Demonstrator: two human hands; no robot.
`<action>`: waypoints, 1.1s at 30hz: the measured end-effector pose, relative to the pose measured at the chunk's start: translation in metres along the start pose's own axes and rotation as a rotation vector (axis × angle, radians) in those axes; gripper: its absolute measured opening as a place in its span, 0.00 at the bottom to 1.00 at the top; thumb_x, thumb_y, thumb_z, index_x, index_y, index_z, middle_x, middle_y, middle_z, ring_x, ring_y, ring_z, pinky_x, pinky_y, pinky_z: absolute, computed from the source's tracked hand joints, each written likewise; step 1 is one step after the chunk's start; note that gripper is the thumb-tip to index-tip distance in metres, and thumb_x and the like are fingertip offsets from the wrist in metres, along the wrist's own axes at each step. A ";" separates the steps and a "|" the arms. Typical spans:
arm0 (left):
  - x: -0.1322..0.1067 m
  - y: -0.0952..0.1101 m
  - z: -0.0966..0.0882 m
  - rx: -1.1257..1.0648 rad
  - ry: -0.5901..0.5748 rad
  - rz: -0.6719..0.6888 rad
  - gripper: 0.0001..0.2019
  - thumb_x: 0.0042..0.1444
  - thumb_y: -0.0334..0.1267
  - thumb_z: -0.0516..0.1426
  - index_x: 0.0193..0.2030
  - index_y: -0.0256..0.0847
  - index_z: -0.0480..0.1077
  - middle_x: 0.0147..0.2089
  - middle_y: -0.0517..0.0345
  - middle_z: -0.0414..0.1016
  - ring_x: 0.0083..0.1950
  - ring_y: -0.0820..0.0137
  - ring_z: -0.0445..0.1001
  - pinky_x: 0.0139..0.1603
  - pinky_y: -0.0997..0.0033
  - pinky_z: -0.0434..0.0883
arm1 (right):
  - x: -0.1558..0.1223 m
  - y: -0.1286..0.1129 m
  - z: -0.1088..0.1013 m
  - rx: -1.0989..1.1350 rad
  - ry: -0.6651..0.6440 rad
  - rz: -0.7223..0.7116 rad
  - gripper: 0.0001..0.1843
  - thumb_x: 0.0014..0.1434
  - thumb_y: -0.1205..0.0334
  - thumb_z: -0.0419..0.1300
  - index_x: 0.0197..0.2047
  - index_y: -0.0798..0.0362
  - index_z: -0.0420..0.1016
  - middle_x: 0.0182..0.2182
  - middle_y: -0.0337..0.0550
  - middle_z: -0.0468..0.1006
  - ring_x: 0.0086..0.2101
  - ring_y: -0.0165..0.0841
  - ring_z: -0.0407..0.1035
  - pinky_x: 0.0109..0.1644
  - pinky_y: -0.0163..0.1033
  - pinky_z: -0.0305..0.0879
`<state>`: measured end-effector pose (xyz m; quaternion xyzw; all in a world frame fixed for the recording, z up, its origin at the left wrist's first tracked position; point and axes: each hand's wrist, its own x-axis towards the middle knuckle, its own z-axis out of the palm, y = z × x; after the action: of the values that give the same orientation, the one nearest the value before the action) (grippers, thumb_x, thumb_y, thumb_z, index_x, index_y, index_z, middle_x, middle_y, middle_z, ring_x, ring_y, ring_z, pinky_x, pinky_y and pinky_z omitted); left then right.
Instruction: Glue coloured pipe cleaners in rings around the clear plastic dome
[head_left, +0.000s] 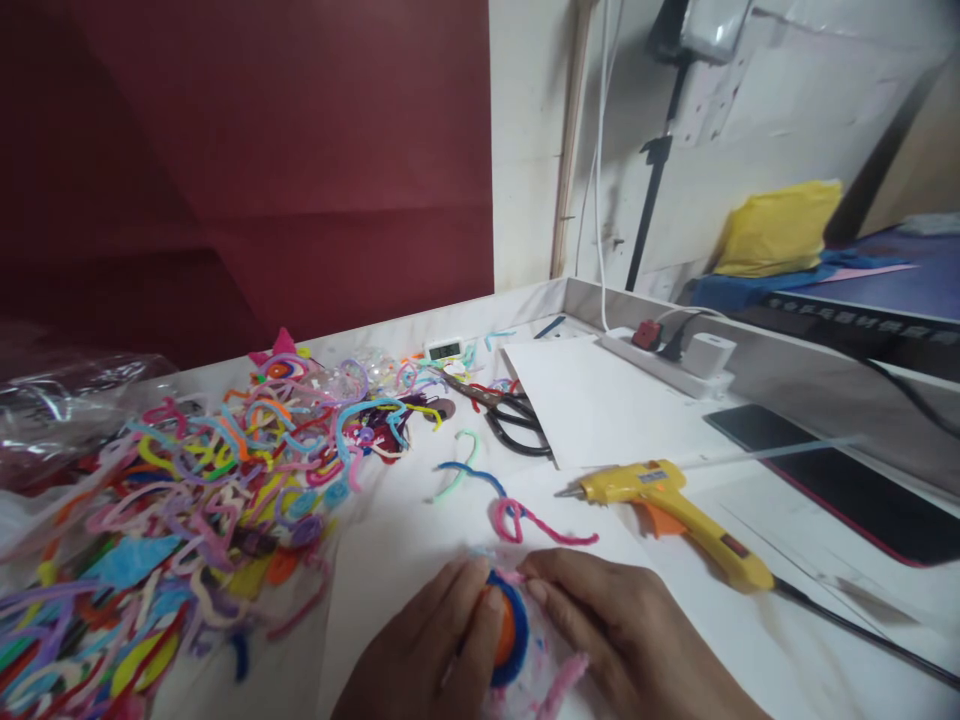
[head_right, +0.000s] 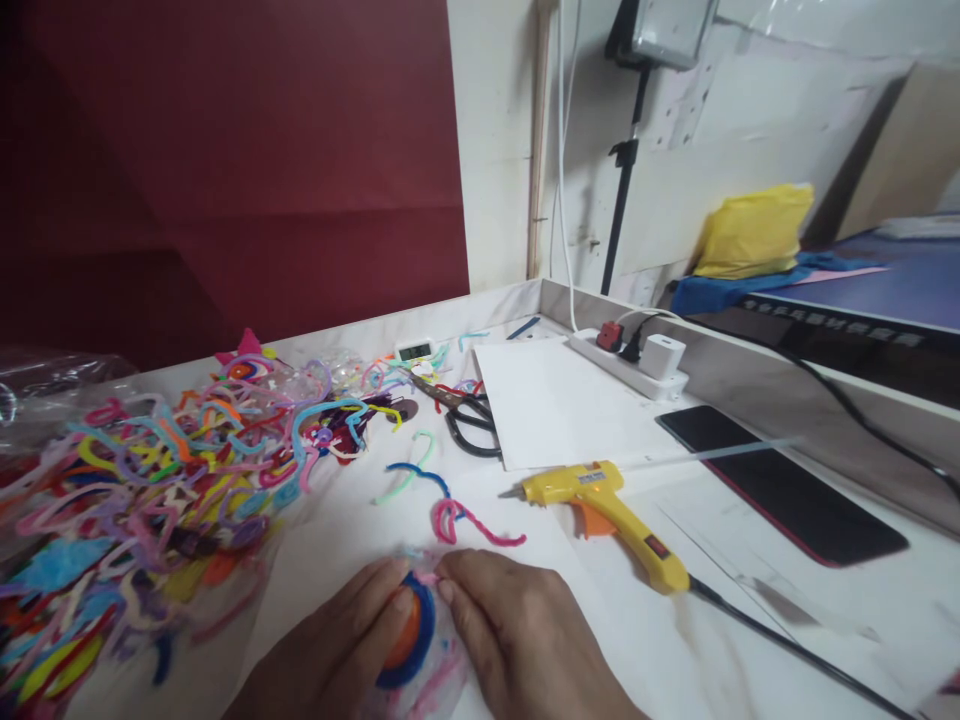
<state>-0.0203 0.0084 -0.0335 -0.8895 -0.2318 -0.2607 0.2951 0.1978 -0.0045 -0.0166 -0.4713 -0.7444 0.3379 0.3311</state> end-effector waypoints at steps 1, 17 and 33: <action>0.000 0.000 0.000 -0.005 0.003 -0.002 0.24 0.70 0.50 0.43 0.47 0.33 0.72 0.46 0.47 0.80 0.51 0.66 0.79 0.58 0.72 0.72 | 0.000 0.000 0.000 -0.011 0.005 -0.007 0.15 0.70 0.55 0.46 0.36 0.47 0.71 0.32 0.38 0.77 0.33 0.31 0.73 0.37 0.34 0.66; -0.003 0.000 0.000 -0.056 -0.034 -0.005 0.25 0.69 0.51 0.42 0.50 0.32 0.71 0.50 0.45 0.79 0.54 0.64 0.77 0.57 0.70 0.73 | 0.007 -0.001 -0.004 -0.153 -0.025 -0.004 0.14 0.69 0.56 0.46 0.38 0.47 0.70 0.28 0.38 0.78 0.28 0.31 0.72 0.31 0.34 0.64; 0.000 0.000 -0.002 -0.047 -0.030 0.000 0.27 0.68 0.54 0.43 0.49 0.32 0.71 0.50 0.45 0.79 0.54 0.63 0.77 0.58 0.70 0.73 | 0.017 -0.002 -0.016 -0.142 -0.070 -0.157 0.13 0.66 0.68 0.48 0.38 0.51 0.73 0.32 0.41 0.75 0.32 0.31 0.71 0.35 0.35 0.63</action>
<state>-0.0211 0.0072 -0.0323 -0.9000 -0.2303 -0.2526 0.2706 0.2040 0.0131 -0.0030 -0.4217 -0.8122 0.2737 0.2960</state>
